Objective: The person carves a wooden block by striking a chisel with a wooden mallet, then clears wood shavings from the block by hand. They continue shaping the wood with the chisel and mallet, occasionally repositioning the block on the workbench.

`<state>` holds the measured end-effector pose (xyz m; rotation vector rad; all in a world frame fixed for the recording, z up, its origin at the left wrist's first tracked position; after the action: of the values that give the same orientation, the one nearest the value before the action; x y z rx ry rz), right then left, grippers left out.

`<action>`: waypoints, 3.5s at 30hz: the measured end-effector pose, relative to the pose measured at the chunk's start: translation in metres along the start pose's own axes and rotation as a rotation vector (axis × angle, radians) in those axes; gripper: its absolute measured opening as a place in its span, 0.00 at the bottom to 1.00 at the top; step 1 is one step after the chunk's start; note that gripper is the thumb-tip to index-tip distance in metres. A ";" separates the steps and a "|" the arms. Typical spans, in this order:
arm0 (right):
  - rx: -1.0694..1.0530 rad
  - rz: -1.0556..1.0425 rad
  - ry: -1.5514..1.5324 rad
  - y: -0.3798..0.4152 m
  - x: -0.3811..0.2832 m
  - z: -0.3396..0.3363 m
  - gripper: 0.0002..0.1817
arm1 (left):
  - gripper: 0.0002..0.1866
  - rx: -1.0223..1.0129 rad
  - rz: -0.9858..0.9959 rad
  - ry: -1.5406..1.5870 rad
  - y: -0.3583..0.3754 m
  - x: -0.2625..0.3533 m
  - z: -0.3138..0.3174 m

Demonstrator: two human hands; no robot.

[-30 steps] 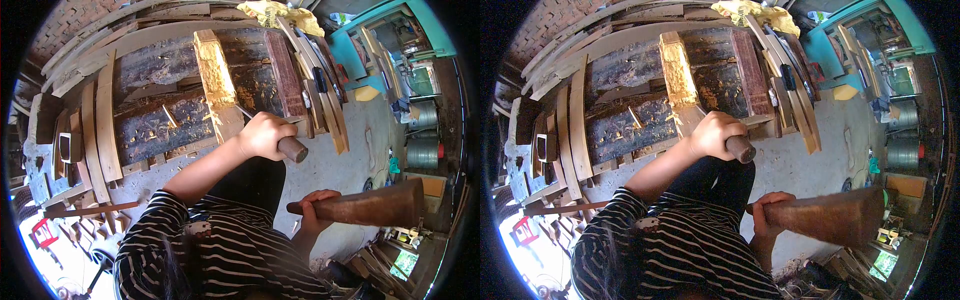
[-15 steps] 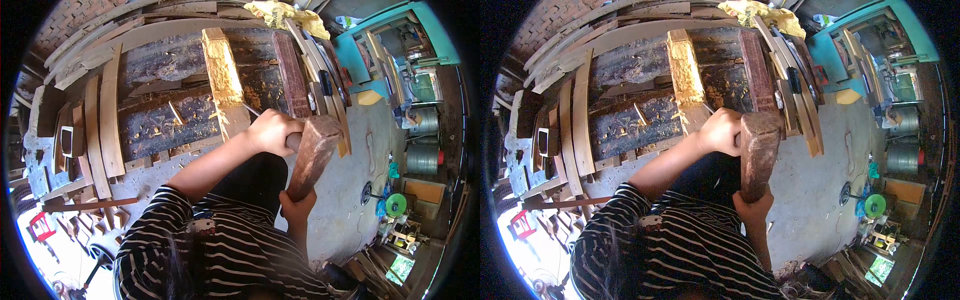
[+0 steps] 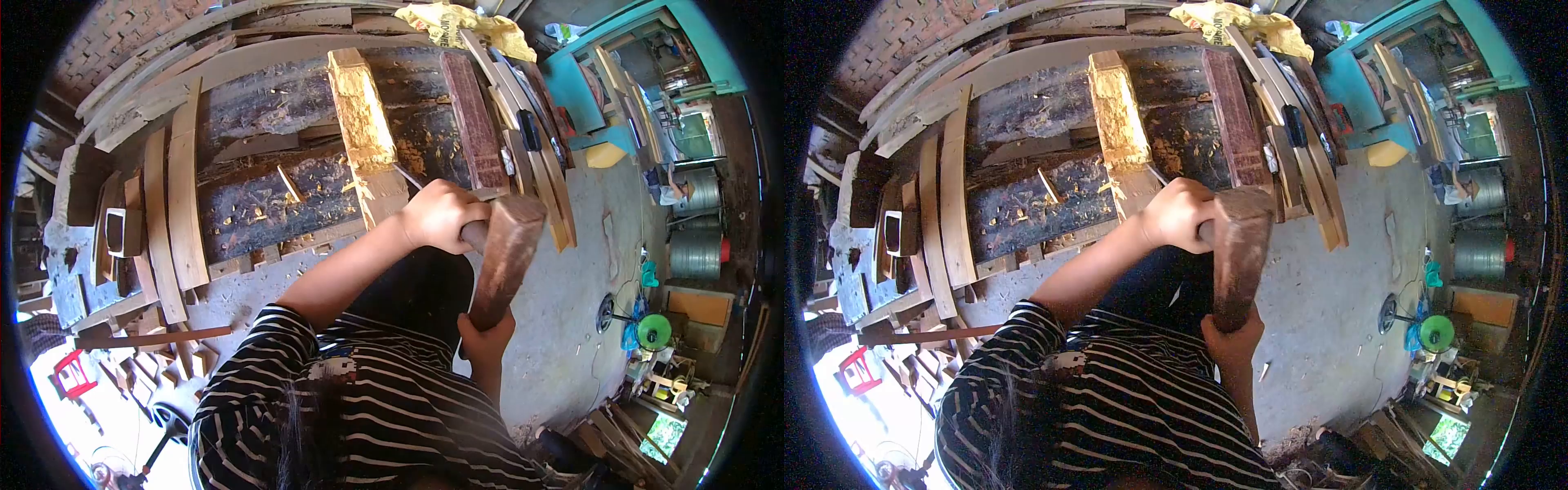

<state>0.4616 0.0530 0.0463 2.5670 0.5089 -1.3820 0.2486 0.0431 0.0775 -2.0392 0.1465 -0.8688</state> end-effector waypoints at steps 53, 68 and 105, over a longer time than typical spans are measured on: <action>-0.758 0.110 -1.285 -0.074 -0.049 0.044 0.15 | 0.18 0.018 -0.273 -0.687 0.095 -0.105 -0.084; -0.811 0.085 -1.276 -0.066 -0.052 0.051 0.14 | 0.18 0.023 -0.398 -0.520 0.109 -0.122 -0.047; -0.442 0.306 -1.301 -0.025 0.010 -0.016 0.14 | 0.11 0.037 -0.445 -0.749 0.098 -0.112 -0.122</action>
<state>0.4696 0.0835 0.0466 0.9704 0.1239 -2.0716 0.1088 -0.0536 -0.0131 -2.2583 -0.7497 -0.2989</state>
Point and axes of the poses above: each hand's wrist, its own y-axis away from the middle knuckle, its own z-axis out of the palm, x = y × z, the point moved 8 cm from there along -y, towards the middle knuckle, and after that the axes turned 9 degrees about x, right-handed, at the moved point
